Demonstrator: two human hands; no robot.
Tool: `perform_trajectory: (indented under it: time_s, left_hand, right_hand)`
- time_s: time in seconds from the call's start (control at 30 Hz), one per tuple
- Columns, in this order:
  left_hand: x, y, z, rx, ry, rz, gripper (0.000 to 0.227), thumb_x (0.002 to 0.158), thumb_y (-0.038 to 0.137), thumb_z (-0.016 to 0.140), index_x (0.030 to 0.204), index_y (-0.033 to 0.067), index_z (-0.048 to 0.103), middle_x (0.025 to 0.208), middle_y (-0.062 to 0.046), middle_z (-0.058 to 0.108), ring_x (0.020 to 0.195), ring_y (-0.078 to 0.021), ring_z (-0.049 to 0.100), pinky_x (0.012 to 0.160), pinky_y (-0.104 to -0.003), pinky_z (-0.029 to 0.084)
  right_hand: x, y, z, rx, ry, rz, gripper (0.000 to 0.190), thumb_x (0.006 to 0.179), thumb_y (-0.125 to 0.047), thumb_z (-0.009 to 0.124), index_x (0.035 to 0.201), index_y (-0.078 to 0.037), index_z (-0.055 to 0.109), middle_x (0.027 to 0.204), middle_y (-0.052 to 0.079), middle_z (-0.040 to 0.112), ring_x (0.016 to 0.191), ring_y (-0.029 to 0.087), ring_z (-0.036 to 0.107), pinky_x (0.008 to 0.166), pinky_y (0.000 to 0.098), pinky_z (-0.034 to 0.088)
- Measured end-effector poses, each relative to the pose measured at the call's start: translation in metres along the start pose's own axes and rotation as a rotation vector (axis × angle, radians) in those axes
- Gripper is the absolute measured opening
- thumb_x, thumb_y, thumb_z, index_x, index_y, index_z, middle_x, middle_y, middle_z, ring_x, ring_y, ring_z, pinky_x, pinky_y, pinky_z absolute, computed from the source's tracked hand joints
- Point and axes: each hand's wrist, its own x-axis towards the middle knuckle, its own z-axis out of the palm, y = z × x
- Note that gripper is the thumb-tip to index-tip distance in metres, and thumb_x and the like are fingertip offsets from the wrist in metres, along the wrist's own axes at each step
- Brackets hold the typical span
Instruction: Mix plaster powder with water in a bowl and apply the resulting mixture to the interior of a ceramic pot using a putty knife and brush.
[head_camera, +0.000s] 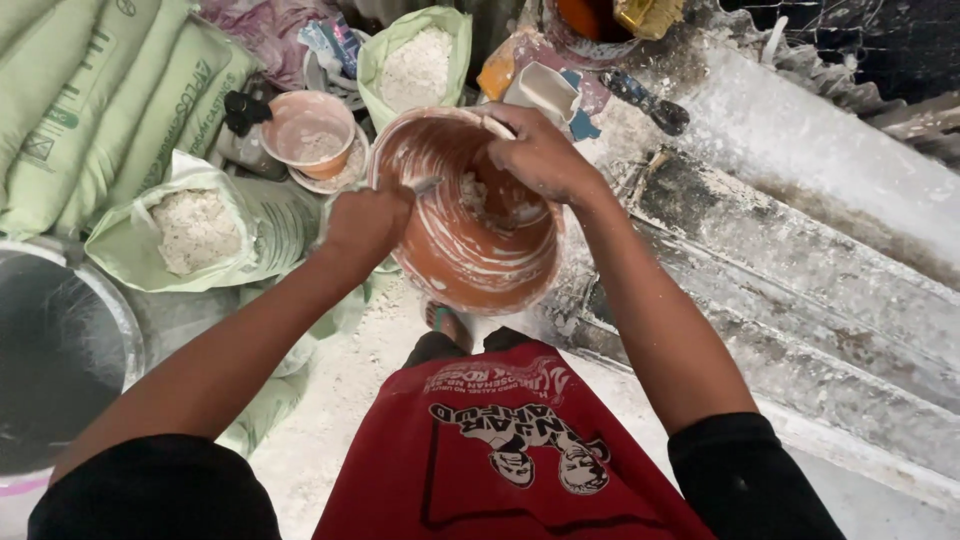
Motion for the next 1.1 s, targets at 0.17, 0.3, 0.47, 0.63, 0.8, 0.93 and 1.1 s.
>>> perform_trajectory:
  time_s: [0.17, 0.3, 0.47, 0.63, 0.8, 0.93, 1.1]
  left_hand:
    - [0.018, 0.01, 0.017, -0.342, -0.756, -0.229, 0.031, 0.093, 0.014, 0.05, 0.089, 0.0089, 0.08, 0.088, -0.015, 0.077, 0.089, -0.0421, 0.077, 0.067, -0.058, 0.059]
    - [0.027, 0.016, 0.009, -0.304, -0.633, -0.227, 0.028, 0.091, 0.01, 0.053, 0.087, 0.0068, 0.08, 0.081, -0.017, 0.077, 0.08, -0.0393, 0.078, 0.063, -0.056, 0.059]
    - [0.03, 0.004, 0.015, -0.366, -0.724, -0.345, 0.028, 0.092, 0.012, 0.053, 0.09, 0.006, 0.08, 0.082, -0.018, 0.076, 0.086, -0.0431, 0.077, 0.067, -0.057, 0.059]
    - [0.013, 0.067, -0.038, -0.859, -1.078, -0.239, 0.042, 0.092, 0.025, 0.053, 0.118, -0.0014, 0.071, 0.115, -0.027, 0.071, 0.115, -0.0476, 0.067, 0.091, -0.064, 0.053]
    - [0.027, 0.107, -0.078, -1.64, -0.594, -0.269, 0.051, 0.105, 0.023, 0.043, 0.062, -0.0028, 0.05, 0.049, -0.018, 0.05, 0.052, -0.0239, 0.047, 0.053, -0.038, 0.037]
    - [0.004, 0.15, -0.002, -1.309, -0.737, -0.323, 0.046, 0.098, 0.035, 0.046, 0.086, -0.0045, 0.066, 0.084, -0.03, 0.068, 0.084, -0.0417, 0.069, 0.073, -0.055, 0.051]
    - [0.027, 0.14, -0.07, -1.274, -0.831, -0.297, 0.042, 0.093, 0.025, 0.047, 0.092, -0.0049, 0.076, 0.093, -0.029, 0.075, 0.098, -0.0504, 0.072, 0.08, -0.055, 0.057]
  right_hand:
    - [-0.012, -0.01, 0.012, 0.016, 0.096, -0.055, 0.049, 0.071, -0.017, 0.058, 0.118, -0.025, 0.072, 0.087, 0.009, 0.068, 0.08, 0.023, 0.063, 0.072, 0.0335, 0.05]
    - [-0.014, -0.005, 0.008, 0.007, 0.072, -0.07, 0.053, 0.072, -0.016, 0.055, 0.121, -0.024, 0.072, 0.097, 0.015, 0.07, 0.087, 0.026, 0.065, 0.079, 0.0385, 0.053]
    - [-0.018, 0.005, 0.02, 0.024, 0.087, -0.272, 0.053, 0.074, -0.009, 0.055, 0.126, -0.006, 0.067, 0.124, 0.025, 0.066, 0.119, 0.046, 0.061, 0.103, 0.0548, 0.045]
    - [-0.028, 0.016, 0.022, 0.05, 0.09, -0.314, 0.056, 0.072, -0.004, 0.055, 0.127, -0.002, 0.067, 0.129, 0.024, 0.065, 0.127, 0.042, 0.057, 0.109, 0.054, 0.042]
    - [-0.031, 0.024, 0.019, 0.07, 0.102, -0.298, 0.055, 0.073, -0.006, 0.056, 0.127, -0.007, 0.067, 0.132, 0.019, 0.064, 0.13, 0.041, 0.056, 0.11, 0.0535, 0.042]
    - [-0.04, 0.026, 0.013, 0.16, 0.08, -0.232, 0.059, 0.074, -0.005, 0.054, 0.132, -0.006, 0.064, 0.139, 0.019, 0.06, 0.134, 0.042, 0.051, 0.111, 0.0567, 0.04]
    - [-0.028, 0.039, 0.014, 0.169, 0.111, -0.252, 0.062, 0.074, -0.001, 0.053, 0.135, -0.004, 0.062, 0.141, 0.019, 0.057, 0.136, 0.036, 0.05, 0.113, 0.0546, 0.039]
